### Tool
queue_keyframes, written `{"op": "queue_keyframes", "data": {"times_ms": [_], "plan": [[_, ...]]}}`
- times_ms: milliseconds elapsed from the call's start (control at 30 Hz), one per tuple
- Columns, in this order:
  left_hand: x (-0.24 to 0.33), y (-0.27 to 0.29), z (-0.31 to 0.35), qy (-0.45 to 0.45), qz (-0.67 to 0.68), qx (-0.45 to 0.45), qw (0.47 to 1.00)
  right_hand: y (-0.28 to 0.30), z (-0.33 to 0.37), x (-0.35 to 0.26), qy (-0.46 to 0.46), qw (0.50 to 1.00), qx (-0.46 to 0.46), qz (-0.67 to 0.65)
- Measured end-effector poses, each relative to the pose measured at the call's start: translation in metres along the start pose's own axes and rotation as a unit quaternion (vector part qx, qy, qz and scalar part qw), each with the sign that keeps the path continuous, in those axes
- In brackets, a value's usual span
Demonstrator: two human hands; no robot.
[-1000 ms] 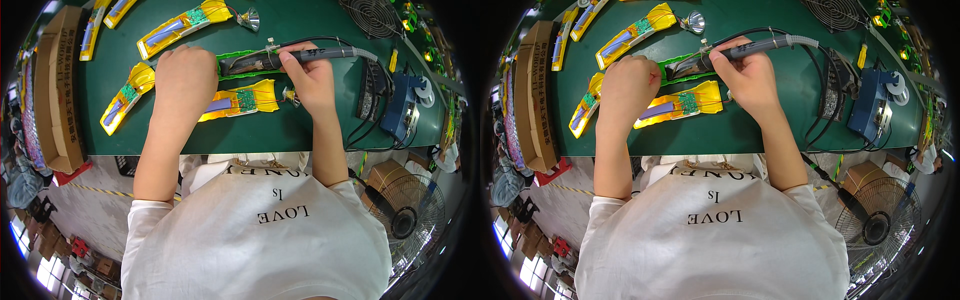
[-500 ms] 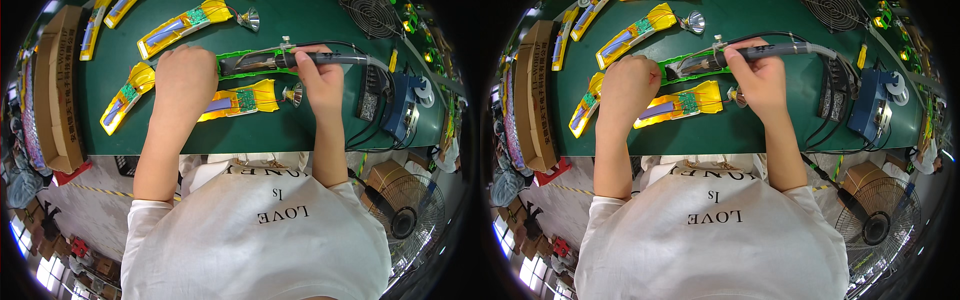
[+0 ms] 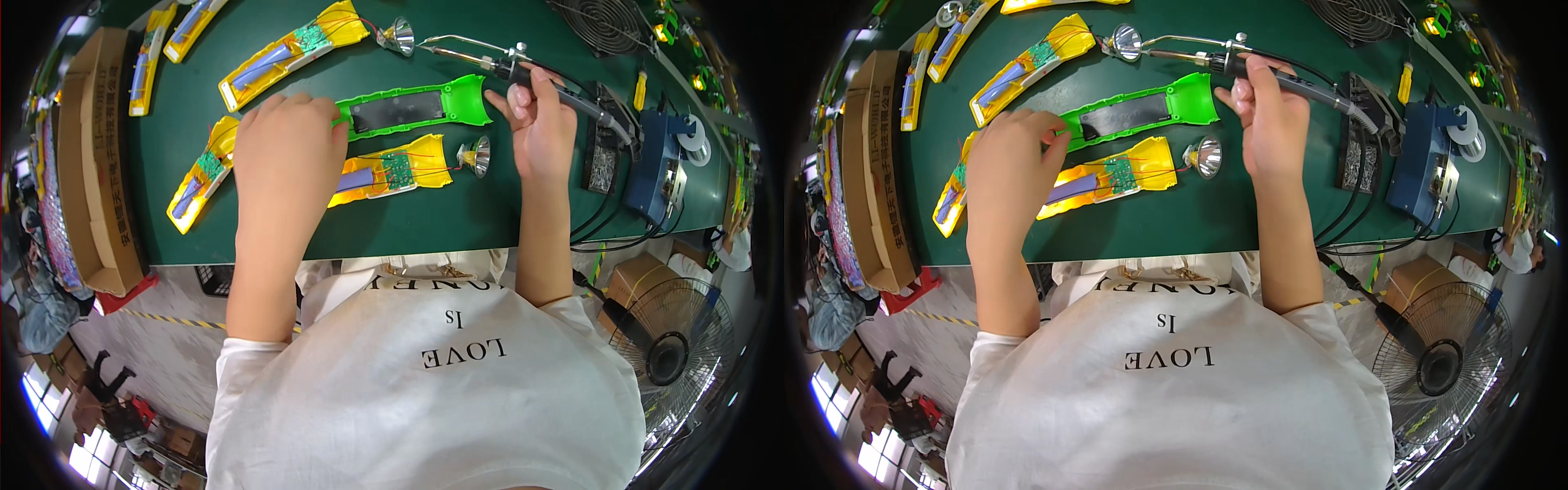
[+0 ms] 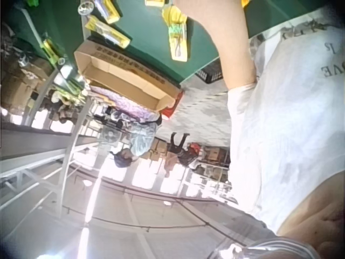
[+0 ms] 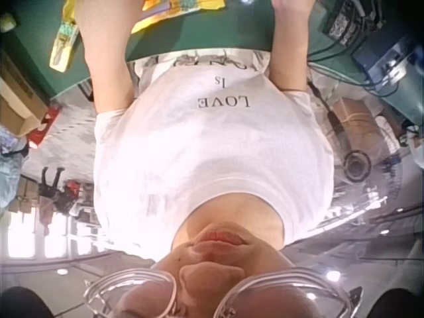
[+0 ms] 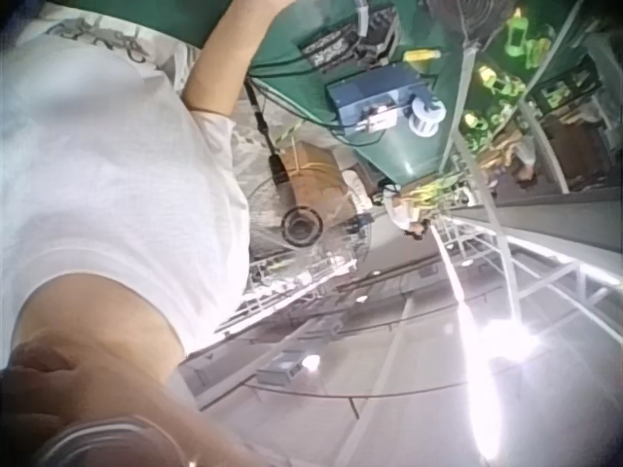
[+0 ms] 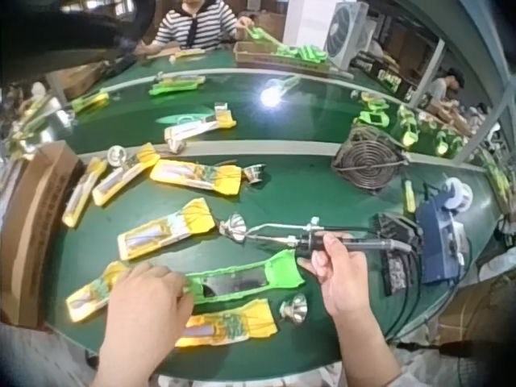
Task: The person solders wires inside flashlight casings using a soldering iron and places the assembled flashlights onto a conveyor belt by hand.
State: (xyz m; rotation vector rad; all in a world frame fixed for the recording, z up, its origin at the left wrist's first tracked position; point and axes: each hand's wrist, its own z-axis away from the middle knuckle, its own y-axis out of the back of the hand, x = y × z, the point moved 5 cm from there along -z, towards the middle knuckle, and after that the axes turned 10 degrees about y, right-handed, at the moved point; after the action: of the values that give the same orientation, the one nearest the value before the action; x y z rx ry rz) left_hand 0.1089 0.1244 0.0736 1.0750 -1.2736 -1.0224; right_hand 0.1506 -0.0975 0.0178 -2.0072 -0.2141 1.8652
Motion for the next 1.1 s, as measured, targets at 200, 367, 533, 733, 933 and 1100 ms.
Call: {"op": "queue_keyframes", "data": {"times_ms": [200,367,533,733,933,1100], "plan": [[0.014,0.008,0.014,-0.019,0.145,0.025,0.989,-0.01,0.007,0.016,-0.057,0.998,0.007,0.014],[0.039,-0.012,0.019,-0.125,0.186,0.004,0.975,-0.019,0.014,0.015,-0.052,0.999,0.002,-0.002],[0.028,-0.031,0.019,-0.057,0.233,0.041,0.97,-0.003,0.015,-0.006,-0.003,0.999,0.024,0.042],[0.018,-0.035,0.025,-0.018,0.248,0.061,0.967,0.004,0.023,-0.038,0.057,0.993,0.023,0.1],[0.02,-0.035,0.026,-0.009,0.233,0.095,0.968,-0.01,0.034,-0.06,0.095,0.973,-0.031,0.207],[0.027,-0.035,0.022,0.009,0.176,0.103,0.979,-0.027,0.041,-0.065,0.148,0.964,-0.076,0.208]]}}
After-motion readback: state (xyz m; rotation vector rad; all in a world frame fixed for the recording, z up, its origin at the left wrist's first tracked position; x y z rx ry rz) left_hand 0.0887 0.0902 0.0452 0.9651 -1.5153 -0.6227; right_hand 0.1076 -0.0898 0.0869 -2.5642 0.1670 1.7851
